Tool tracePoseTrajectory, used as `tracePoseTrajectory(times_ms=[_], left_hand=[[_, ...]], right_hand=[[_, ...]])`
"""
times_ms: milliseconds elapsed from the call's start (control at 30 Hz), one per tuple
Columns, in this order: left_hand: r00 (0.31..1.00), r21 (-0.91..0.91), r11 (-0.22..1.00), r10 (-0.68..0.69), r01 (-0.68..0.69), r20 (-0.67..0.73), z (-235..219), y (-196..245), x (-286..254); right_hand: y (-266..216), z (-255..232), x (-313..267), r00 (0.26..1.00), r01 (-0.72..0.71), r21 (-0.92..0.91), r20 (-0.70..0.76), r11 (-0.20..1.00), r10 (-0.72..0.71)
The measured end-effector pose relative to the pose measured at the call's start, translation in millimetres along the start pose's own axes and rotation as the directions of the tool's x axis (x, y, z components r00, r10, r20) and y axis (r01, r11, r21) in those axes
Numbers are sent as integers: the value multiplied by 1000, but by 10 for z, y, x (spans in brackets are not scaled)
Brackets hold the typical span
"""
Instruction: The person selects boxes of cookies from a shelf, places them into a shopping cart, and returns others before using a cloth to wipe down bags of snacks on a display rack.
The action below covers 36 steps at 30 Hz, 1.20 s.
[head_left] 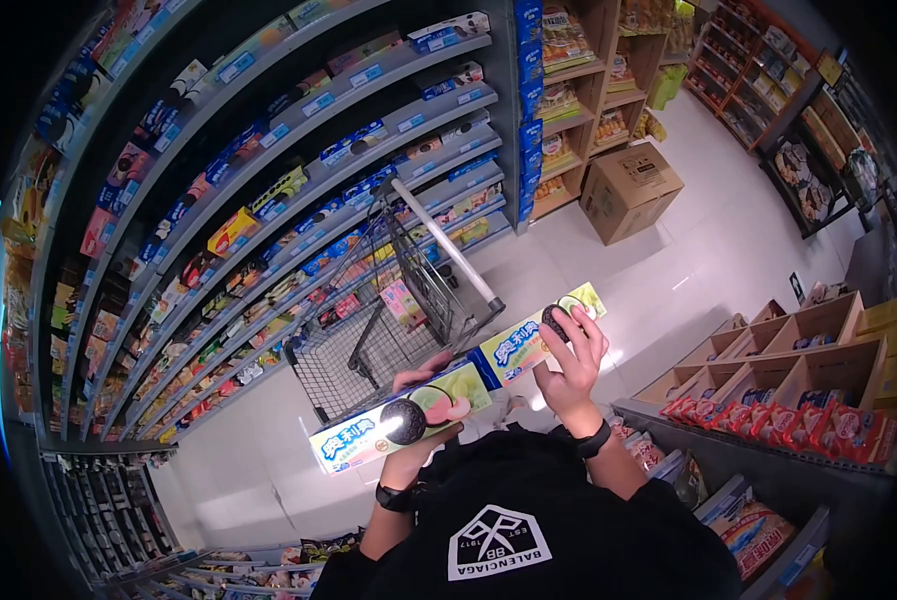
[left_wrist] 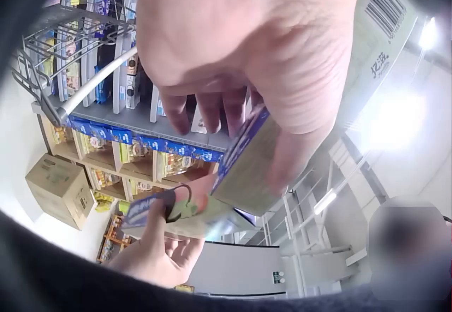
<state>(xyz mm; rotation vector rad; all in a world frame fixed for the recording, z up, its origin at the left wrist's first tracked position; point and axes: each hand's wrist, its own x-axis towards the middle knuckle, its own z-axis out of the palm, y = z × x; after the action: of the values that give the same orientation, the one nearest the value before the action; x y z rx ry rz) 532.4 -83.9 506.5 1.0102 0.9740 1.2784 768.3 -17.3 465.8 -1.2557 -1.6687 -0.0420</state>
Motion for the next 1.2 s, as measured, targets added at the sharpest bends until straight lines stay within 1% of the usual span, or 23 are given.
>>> tracePoseTrajectory(times_ms=[33,100,167,200,233,267,300,333,367,400,433,500,533,633,700,733,767,833,900,967,1033,1100,1200], left_hand=[[1000,-4,1000,-3,3,7,-20,9,62],[1000,42,999,9,-9,1,-63,15,205],[1000,-15,1000,4,-4,-10,-80,35,381],[1000,-34,999,17,-17,-5,-122,25,468],[999,-57,998,33,-34,-4,-175,5,558],[992,-23,993,120,-119,26,-284,-68,647],[991,-41,991,132,-131,25,-396,-134,759],[979,186,962,188,-199,79,-499,-182,872],[964,402,877,226,-263,138,-575,-235,964],[983,339,926,131,-168,130,-603,-217,1050],[999,71,996,-54,54,0,-556,-198,1087],[998,268,963,15,0,-53,-771,-423,1230],[999,263,965,6,7,-49,-827,-439,1299],[990,259,963,-33,68,-137,-942,-462,1450],[997,461,886,-14,49,-77,-1032,-437,1538],[997,564,826,55,-17,-52,-1082,-462,1594],[997,558,830,52,-7,-64,-1138,-456,1644],[991,763,633,77,-132,107,-1183,-260,1779],[990,799,584,96,-143,107,-1186,-169,1843],[980,836,513,79,-196,181,-1180,-121,1902],[977,855,475,68,-208,201,-1126,-72,1971],[972,876,430,26,-220,232,-1042,-50,2028],[973,861,456,52,-223,225,-848,-81,2122]], right_hand=[[21,62,23,1000,-3,-8,-1,1000,3],[92,190,75,993,-117,212,9,970,117],[113,274,146,991,-132,165,13,977,132],[127,314,153,938,-345,303,85,889,335],[152,359,187,844,-532,415,184,738,504],[192,424,252,831,-544,484,197,686,520],[236,482,327,840,-532,475,193,701,507],[283,553,396,813,-541,577,173,612,555],[331,638,466,780,-538,670,166,512,603],[391,697,568,781,-534,685,175,496,599],[436,754,657,784,-533,679,172,505,597],[475,859,849,711,-587,680,173,439,682],[383,875,1013,627,-645,694,238,322,742],[315,1031,1320,561,-684,699,322,208,763],[278,1128,1473,572,-673,706,308,220,760],[274,1178,1533,583,-653,723,290,225,759],[285,1216,1579,582,-661,715,300,226,756],[329,1252,1625,612,-650,679,202,341,764],[380,1299,1677,627,-649,669,200,363,753],[410,1306,1752,661,-599,675,112,431,742],[528,1316,1783,654,-583,699,101,414,750],[620,1315,1821,601,-560,781,153,276,785],[764,1336,1791,583,-616,751,231,239,779]])
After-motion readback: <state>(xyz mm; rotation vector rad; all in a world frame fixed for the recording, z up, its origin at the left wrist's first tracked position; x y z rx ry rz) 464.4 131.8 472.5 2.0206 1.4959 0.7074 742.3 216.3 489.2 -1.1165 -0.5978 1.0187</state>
